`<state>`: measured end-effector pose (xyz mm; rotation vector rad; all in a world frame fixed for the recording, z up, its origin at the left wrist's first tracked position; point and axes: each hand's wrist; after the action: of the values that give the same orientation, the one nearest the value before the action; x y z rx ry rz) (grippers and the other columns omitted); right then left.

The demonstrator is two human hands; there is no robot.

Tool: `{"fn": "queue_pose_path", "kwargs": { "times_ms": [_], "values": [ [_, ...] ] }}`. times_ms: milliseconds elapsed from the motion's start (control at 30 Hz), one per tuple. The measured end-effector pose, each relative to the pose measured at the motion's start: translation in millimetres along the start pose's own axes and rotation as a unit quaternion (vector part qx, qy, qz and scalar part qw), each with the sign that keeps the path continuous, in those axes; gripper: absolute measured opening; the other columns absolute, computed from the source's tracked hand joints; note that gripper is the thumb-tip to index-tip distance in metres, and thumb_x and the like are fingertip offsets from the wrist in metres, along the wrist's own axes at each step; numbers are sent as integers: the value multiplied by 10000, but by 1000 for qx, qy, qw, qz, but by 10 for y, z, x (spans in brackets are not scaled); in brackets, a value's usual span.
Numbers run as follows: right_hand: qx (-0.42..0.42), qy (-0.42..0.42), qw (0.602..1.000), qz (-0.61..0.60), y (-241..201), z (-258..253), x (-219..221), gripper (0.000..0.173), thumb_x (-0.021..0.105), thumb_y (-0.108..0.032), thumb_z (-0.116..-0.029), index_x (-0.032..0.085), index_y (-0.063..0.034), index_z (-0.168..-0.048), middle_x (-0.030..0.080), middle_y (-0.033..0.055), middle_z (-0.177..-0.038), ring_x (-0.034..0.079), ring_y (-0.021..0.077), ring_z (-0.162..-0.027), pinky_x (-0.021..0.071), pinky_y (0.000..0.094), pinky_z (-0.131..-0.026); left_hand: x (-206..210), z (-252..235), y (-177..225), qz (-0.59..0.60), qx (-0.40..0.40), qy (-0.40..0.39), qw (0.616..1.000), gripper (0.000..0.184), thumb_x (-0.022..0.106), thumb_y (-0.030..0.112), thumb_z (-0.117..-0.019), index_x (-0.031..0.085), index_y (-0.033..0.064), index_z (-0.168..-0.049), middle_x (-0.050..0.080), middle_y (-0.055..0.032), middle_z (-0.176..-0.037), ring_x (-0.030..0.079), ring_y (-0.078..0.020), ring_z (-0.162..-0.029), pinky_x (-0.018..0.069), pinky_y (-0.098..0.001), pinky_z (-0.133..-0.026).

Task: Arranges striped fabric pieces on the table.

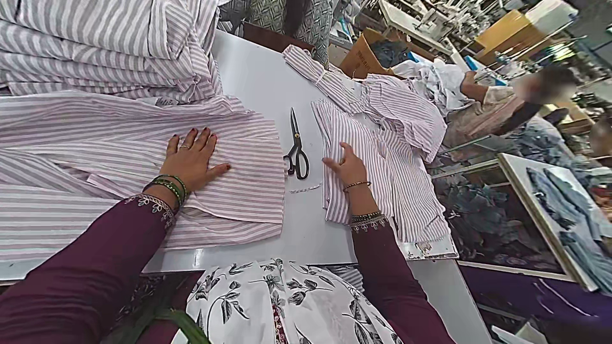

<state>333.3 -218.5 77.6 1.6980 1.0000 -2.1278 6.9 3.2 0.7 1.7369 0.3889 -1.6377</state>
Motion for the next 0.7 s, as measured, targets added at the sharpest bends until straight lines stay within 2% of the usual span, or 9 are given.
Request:
{"fn": "queue_pose_path", "kwargs": {
  "times_ms": [67,133,200,300,367,433,500,600,700],
  "values": [
    [40,-42,996,67,-86,-46,57,724,707,-330,-953,373,-168,-1574,649,250,-1240,645,449,-1111,482,649,-933,-19,-8,23,-2,-2,-9,1000,905,500,663,-977,297,49,-1610,222,-175,-1694,153,-403,-1573,72,-693,-1207],
    [39,11,999,-36,59,-93,101,551,680,-126,-940,517,-118,-1467,675,201,-952,641,362,-854,509,565,-799,-41,1,30,-5,-9,-11,1000,899,493,671,-976,308,61,-1610,232,-167,-1694,162,-395,-1574,73,-686,-1214],
    [16,77,965,-251,309,-94,111,450,622,32,-921,577,-17,-1366,593,80,-766,524,138,-642,473,334,-653,-46,21,30,8,-10,-2,1000,882,513,658,-975,337,60,-1598,250,-171,-1687,181,-390,-1571,82,-673,-1221],
    [8,128,802,-583,535,68,42,373,417,66,-987,499,18,-1348,630,85,-1053,635,82,-858,549,257,-770,3,41,-20,28,23,48,998,795,565,597,-971,461,38,-1527,348,-204,-1636,268,-407,-1539,140,-656,-1222],
    [-21,161,709,-686,533,244,-70,284,306,-24,-1041,512,-67,-1231,664,18,-952,672,57,-831,576,233,-748,66,64,-22,71,68,107,989,682,635,497,-958,574,3,-1424,447,-244,-1561,360,-457,-1483,197,-685,-1196],
    [-53,181,671,-717,304,488,-240,315,229,-34,-1045,532,-91,-1108,673,-37,-813,674,10,-742,574,185,-681,52,160,223,169,106,143,969,593,690,374,-946,609,-32,-1371,500,-273,-1502,420,-490,-1430,271,-677,-1169],
    [-85,169,682,-706,17,745,-298,328,256,-6,-1014,565,-100,-1070,685,-64,-821,670,-7,-757,568,179,-706,-16,345,765,303,154,108,934,641,645,356,-965,524,-44,-1451,502,-246,-1510,464,-424,-1419,363,-614,-1140],
    [-148,82,717,-677,-418,1094,-92,296,467,-20,-932,663,-154,-1108,729,-83,-913,684,5,-807,583,215,-739,-1,552,1572,558,228,-37,797,1046,551,664,-913,201,-35,-1607,417,-201,-1587,480,-231,-1425,446,-393,-1130],
    [-158,-14,676,-720,-637,1363,116,290,524,-4,-919,692,-116,-1126,745,-11,-915,711,56,-801,606,255,-755,-185,611,1861,653,234,-169,700,1078,698,408,-901,7,-25,-1607,467,-178,-1498,644,-70,-1187,561,-244,-981]
  ]
}}
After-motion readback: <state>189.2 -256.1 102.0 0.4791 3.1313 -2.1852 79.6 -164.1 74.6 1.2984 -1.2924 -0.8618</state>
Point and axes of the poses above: each hand's wrist, its own z-axis away from the middle knuckle, its own x-axis out of the palm, y = z × x
